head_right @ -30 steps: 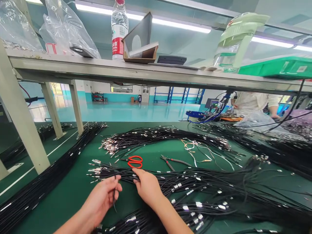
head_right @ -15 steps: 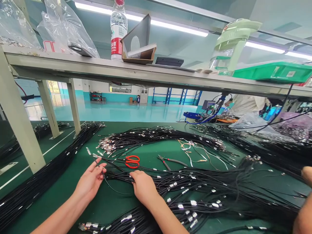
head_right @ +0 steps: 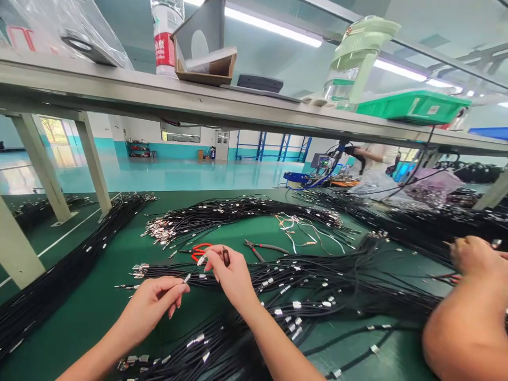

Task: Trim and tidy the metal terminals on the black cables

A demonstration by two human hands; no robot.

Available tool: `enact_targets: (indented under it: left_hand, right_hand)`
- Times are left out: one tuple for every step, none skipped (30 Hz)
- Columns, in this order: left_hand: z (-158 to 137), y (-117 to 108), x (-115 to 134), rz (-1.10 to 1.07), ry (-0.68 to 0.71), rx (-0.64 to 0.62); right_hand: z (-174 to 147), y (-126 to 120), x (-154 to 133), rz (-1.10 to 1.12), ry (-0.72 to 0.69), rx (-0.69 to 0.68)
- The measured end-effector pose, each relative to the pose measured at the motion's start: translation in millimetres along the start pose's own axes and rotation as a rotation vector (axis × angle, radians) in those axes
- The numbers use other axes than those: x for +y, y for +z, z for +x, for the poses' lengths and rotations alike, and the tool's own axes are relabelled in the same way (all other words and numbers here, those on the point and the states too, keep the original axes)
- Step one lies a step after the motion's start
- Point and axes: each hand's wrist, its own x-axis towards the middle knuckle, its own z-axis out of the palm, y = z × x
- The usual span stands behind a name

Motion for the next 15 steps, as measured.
enact_targets:
  left_hand:
    - [-1, 1, 2, 0.028, 0.008, -0.011]
    - [-3, 1, 3, 0.049, 0.021, -0.010]
    - [-4, 1, 5, 0.059, 0.043, 0.003]
    - [-5, 1, 6, 0.058, 0.069, 0.028]
    - [-6, 2, 7, 0.044, 0.088, 0.058]
    - [-6, 3, 7, 0.014, 0.093, 0.086]
    - [-7, 4, 7, -0.026, 0.082, 0.108]
    - [-7, 6, 7, -0.069, 0.059, 0.130]
    - [-7, 7, 7, -0.107, 0.034, 0.157]
    - [-7, 9, 8, -0.139, 0.015, 0.182]
    - [-7, 10, 10, -0.164, 0.007, 0.194]
    - [-7, 10, 12, -0.188, 0.006, 0.192]
    - [-8, 10, 15, -0.211, 0.012, 0.177]
    - [-8, 9, 18, -0.234, 0.021, 0.154]
    - [-9, 8, 21, -0.254, 0.030, 0.132]
  right_hand:
    - [0, 0, -1, 0.031, 0.013, -0.022]
    - [-1, 0, -1, 0.059, 0.020, -0.038]
    - [-1, 0, -1, 0.087, 0.022, -0.046]
    - [-1, 0, -1, 0.114, 0.021, -0.049]
    - [-2, -1, -1, 0.141, 0.018, -0.046]
    - [-3, -1, -2, 0.163, 0.013, -0.042]
    - [-4, 0, -2, 0.176, 0.009, -0.041]
    - [-5, 0, -3, 0.179, 0.005, -0.046]
    - [-7, 1, -5, 0.175, 0.002, -0.059]
    - [-9, 2, -6, 0.166, 0.000, -0.075]
    - [-11, 4, -7, 0.156, -0.001, -0.094]
    - [-12, 5, -9, 0.145, -0.003, -0.115]
    - [-14, 7, -10, 0.136, -0.004, -0.134]
    - [-16, 9, -10, 0.130, -0.005, -0.149]
    - [-17, 10, -11, 0.123, -0.007, -0.162]
